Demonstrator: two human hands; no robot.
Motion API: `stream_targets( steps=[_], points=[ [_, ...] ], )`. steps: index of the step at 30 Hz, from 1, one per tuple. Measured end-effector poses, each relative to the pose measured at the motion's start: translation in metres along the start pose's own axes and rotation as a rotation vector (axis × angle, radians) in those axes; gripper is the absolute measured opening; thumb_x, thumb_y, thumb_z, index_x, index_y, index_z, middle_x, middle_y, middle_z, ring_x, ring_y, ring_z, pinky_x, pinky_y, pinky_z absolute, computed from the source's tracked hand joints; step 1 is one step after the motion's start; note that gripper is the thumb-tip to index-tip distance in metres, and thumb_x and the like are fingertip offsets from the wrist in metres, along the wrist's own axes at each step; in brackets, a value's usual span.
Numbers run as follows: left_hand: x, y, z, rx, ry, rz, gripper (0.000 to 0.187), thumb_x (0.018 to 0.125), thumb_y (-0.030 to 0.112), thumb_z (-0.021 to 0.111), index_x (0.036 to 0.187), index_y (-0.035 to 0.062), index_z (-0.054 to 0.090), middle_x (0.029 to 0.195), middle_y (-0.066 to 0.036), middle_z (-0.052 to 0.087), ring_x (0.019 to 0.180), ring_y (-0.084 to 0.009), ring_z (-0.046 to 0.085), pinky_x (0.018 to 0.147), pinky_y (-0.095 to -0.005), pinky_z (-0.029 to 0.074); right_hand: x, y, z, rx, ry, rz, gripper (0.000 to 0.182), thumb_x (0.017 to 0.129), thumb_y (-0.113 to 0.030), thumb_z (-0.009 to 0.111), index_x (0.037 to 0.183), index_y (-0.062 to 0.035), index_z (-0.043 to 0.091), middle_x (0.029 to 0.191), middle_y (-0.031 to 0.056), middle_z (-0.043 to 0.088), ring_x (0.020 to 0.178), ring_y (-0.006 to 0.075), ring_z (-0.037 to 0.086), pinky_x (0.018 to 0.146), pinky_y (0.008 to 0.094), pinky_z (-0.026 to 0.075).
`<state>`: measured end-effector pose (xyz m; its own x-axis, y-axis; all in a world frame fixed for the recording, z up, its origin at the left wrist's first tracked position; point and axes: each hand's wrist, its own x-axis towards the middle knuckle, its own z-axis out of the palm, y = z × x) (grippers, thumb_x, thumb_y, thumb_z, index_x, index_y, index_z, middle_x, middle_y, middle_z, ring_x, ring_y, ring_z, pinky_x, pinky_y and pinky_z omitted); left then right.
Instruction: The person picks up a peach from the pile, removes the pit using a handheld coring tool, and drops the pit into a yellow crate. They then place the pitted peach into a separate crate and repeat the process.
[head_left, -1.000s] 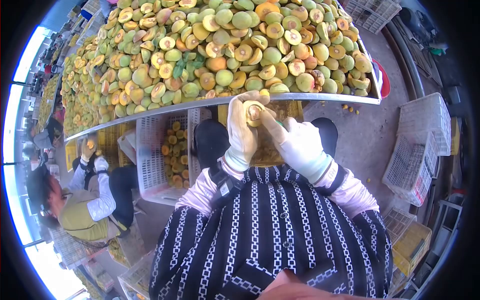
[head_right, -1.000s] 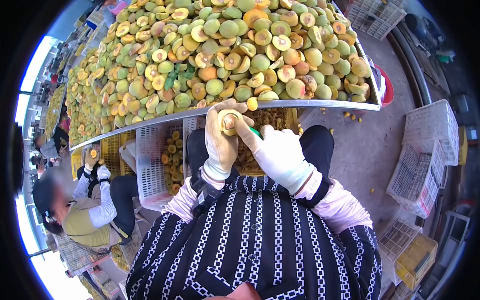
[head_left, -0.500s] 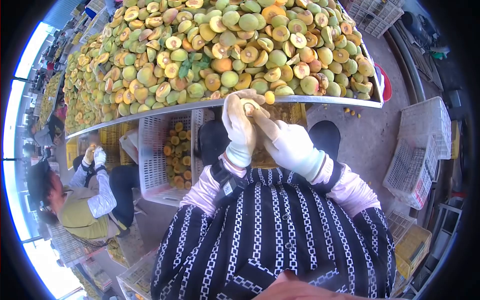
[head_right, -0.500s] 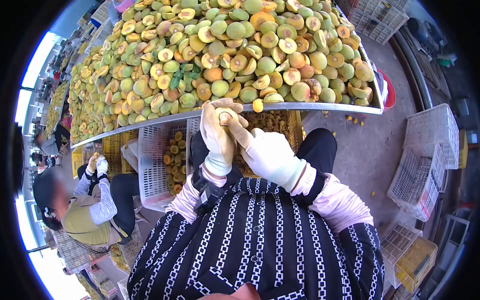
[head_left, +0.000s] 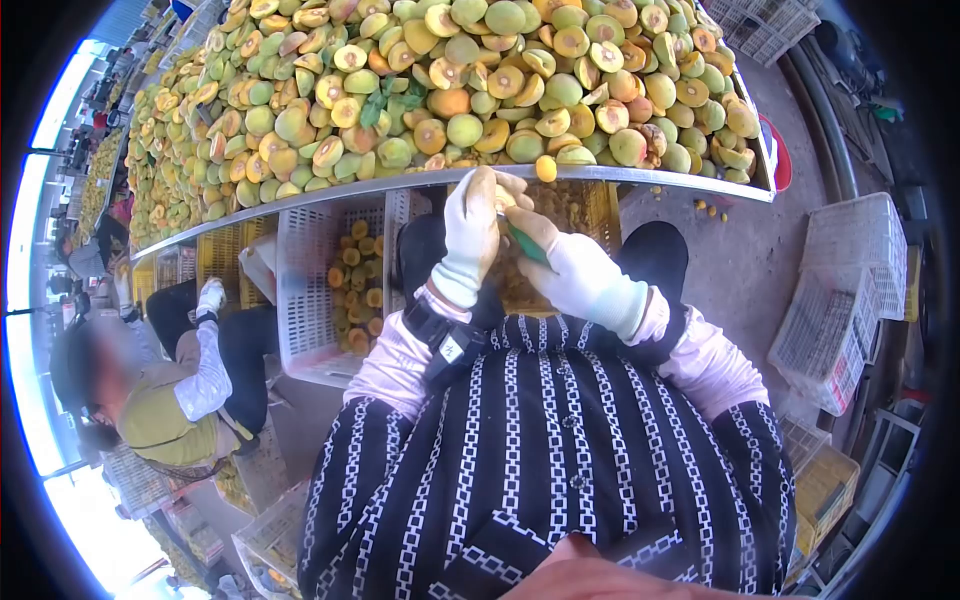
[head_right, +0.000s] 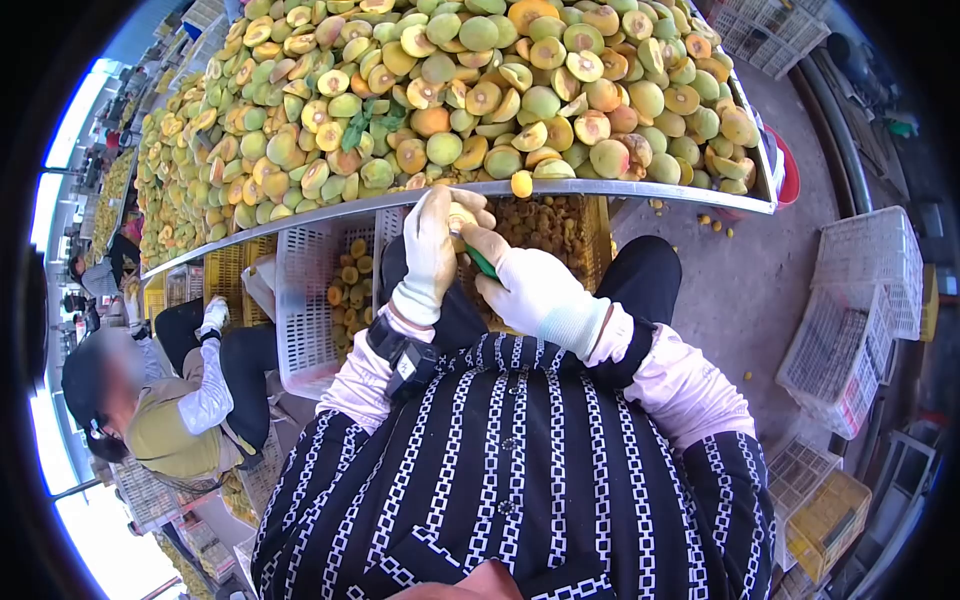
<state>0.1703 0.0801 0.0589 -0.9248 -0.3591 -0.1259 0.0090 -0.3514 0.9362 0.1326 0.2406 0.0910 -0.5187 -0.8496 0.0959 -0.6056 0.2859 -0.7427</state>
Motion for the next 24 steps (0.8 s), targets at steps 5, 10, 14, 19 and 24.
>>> stream_targets(
  steps=[5, 10, 14, 19, 24],
  points=[
    [0.004, -0.017, -0.004, -0.148, 0.04, 0.162, 0.033, 0.101, 0.028, 0.041, 0.095, -0.0005, 0.057, 0.087, -0.009, 0.063, 0.073, -0.0172, 0.063, 0.063, -0.0275, 0.051, 0.004, 0.016, 0.013, 0.49, 0.013, 0.05, 0.058, 0.084, -0.011, 0.059, 0.138, -0.0124, 0.038, 0.082, 0.0152, 0.064, 0.063, 0.0298, 0.064, 0.06, 0.0399, 0.051],
    [0.015, -0.005, -0.011, -0.16, -0.018, -0.26, 0.038, 0.099, 0.029, 0.043, 0.085, -0.0011, 0.062, 0.085, -0.012, 0.065, 0.076, -0.018, 0.061, 0.072, -0.0298, 0.05, 0.011, 0.026, 0.01, 0.354, -0.09, 0.166, 0.056, 0.085, -0.011, 0.058, 0.137, -0.0111, 0.038, 0.077, 0.018, 0.063, 0.057, 0.0265, 0.064, 0.052, 0.0382, 0.05],
    [0.018, -0.009, -0.007, 0.001, -0.017, -0.066, 0.04, 0.099, 0.031, 0.043, 0.086, -0.0011, 0.062, 0.085, -0.012, 0.066, 0.074, -0.017, 0.061, 0.07, -0.0288, 0.049, 0.011, 0.02, 0.003, -0.028, 0.013, 0.025, 0.049, 0.085, -0.014, 0.058, 0.13, -0.008, 0.041, 0.072, 0.0193, 0.063, 0.063, 0.0354, 0.065, 0.056, 0.0442, 0.05],
    [0.015, -0.002, -0.001, 0.165, -0.061, -0.211, 0.042, 0.101, 0.034, 0.04, 0.089, -0.0009, 0.062, 0.076, -0.009, 0.065, 0.067, -0.0125, 0.059, 0.061, -0.0245, 0.046, 0.008, 0.024, -0.001, -0.318, -0.091, 0.142, 0.04, 0.084, -0.017, 0.059, 0.117, 0.0011, 0.044, 0.072, 0.0201, 0.064, 0.063, 0.0354, 0.065, 0.056, 0.0437, 0.051],
    [0.014, -0.023, 0.002, 0.137, -0.009, 0.011, 0.041, 0.101, 0.032, 0.039, 0.09, -0.0008, 0.061, 0.079, -0.01, 0.064, 0.069, -0.0142, 0.061, 0.063, -0.0258, 0.048, 0.017, 0.008, -0.022, 0.464, -0.32, 0.489, 0.03, 0.082, -0.015, 0.061, 0.1, 0.0027, 0.046, 0.067, 0.0127, 0.059, 0.048, 0.0229, 0.059, 0.044, 0.0332, 0.048]
  ],
)
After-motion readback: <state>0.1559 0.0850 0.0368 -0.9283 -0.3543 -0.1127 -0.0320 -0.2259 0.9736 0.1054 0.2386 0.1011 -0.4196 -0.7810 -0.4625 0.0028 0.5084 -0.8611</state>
